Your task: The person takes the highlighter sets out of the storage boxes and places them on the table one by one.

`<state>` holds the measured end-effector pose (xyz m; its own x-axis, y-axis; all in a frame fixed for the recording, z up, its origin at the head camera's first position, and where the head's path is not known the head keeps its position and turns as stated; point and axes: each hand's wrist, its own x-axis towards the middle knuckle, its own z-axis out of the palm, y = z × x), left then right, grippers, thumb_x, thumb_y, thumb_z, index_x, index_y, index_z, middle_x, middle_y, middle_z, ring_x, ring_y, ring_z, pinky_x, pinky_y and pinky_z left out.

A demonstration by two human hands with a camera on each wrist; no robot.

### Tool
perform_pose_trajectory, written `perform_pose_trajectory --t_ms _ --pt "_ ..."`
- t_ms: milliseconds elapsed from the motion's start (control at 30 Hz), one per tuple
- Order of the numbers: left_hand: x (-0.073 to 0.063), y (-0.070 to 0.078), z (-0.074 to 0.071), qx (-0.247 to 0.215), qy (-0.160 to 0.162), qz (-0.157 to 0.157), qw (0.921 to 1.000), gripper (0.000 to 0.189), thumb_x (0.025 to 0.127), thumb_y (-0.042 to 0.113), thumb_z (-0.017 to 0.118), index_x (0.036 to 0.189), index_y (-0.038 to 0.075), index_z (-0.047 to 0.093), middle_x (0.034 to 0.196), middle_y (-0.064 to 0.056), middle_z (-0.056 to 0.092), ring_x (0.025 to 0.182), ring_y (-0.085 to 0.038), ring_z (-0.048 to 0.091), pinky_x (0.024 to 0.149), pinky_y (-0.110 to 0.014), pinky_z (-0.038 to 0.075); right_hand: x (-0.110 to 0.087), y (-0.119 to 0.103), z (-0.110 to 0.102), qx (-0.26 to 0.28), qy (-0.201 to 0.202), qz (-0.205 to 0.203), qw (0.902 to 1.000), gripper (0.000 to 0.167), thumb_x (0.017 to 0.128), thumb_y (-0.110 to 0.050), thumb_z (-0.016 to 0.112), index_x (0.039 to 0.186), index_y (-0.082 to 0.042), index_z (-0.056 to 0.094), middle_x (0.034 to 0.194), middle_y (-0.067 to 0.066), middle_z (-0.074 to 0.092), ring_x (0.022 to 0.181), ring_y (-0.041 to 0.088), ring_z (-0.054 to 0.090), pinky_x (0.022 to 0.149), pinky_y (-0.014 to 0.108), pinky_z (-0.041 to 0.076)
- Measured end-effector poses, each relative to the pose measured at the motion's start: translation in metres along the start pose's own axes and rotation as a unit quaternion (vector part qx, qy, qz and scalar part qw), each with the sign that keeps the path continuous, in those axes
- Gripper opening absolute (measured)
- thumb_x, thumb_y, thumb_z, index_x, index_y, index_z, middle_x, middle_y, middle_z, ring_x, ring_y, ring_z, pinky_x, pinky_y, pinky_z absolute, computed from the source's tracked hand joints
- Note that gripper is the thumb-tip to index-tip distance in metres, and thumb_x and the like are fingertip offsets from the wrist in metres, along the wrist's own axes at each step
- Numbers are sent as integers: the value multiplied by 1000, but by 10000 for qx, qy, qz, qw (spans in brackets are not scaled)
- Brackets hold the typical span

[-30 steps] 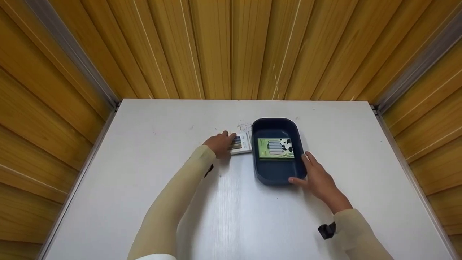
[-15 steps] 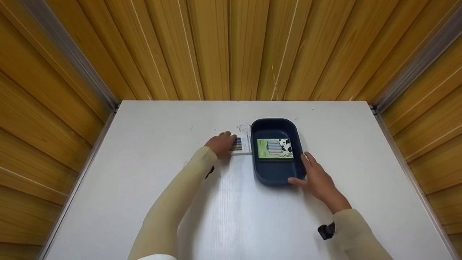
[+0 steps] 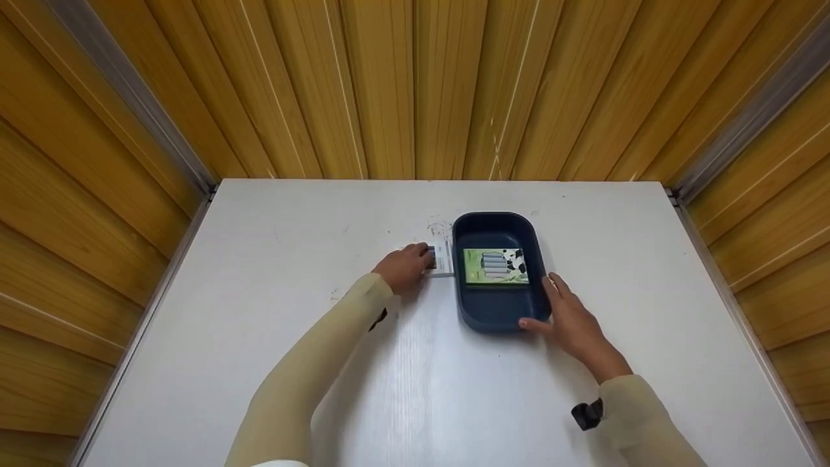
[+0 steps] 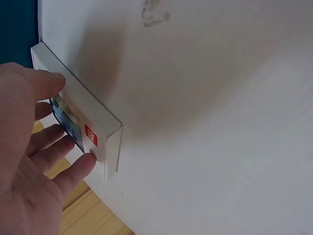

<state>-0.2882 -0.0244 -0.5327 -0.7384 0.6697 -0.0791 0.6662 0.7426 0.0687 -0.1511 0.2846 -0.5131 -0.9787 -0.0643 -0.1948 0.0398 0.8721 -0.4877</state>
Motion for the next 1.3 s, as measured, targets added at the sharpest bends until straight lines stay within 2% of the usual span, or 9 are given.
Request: perform_pose_trajectory --t_ms 267,533,767,1067,1300 --pt "3 2 3 72 -95 26 9999 38 97 8 55 134 16 54 143 -10 51 129 -26 53 100 -40 49 0 1 1 -19 -27 67 10000 104 82 -50 71 153 0 15 160 22 9 143 48 19 109 64 29" --pt "7 0 6 184 149 273 9993 33 93 6 60 125 16 60 137 -10 56 120 -27 59 95 -39 53 0 1 1 25 -1 22 10000 102 83 -48 71 153 1 15 160 22 10 143 49 20 109 64 29" --pt "10 -2 6 194 219 331 9990 33 92 5 61 123 16 61 136 -10 56 118 -27 60 93 -38 53 0 2 3 49 21 -10 10000 103 83 -48 71 153 1 14 160 22 11 143 48 20 108 64 29" --pt "13 -2 4 8 208 183 9996 38 90 3 63 124 19 62 136 -10 56 117 -26 59 92 -39 54 -1 2 3 135 -17 39 9999 104 83 -49 71 154 0 13 160 22 10 144 47 19 110 63 28" --pt "13 -2 3 -80 278 86 9995 32 90 1 62 117 19 65 126 -8 59 110 -26 61 82 -39 57 0 2 3 164 -138 18 9998 105 84 -50 69 154 -1 8 161 23 6 144 49 17 110 64 27"
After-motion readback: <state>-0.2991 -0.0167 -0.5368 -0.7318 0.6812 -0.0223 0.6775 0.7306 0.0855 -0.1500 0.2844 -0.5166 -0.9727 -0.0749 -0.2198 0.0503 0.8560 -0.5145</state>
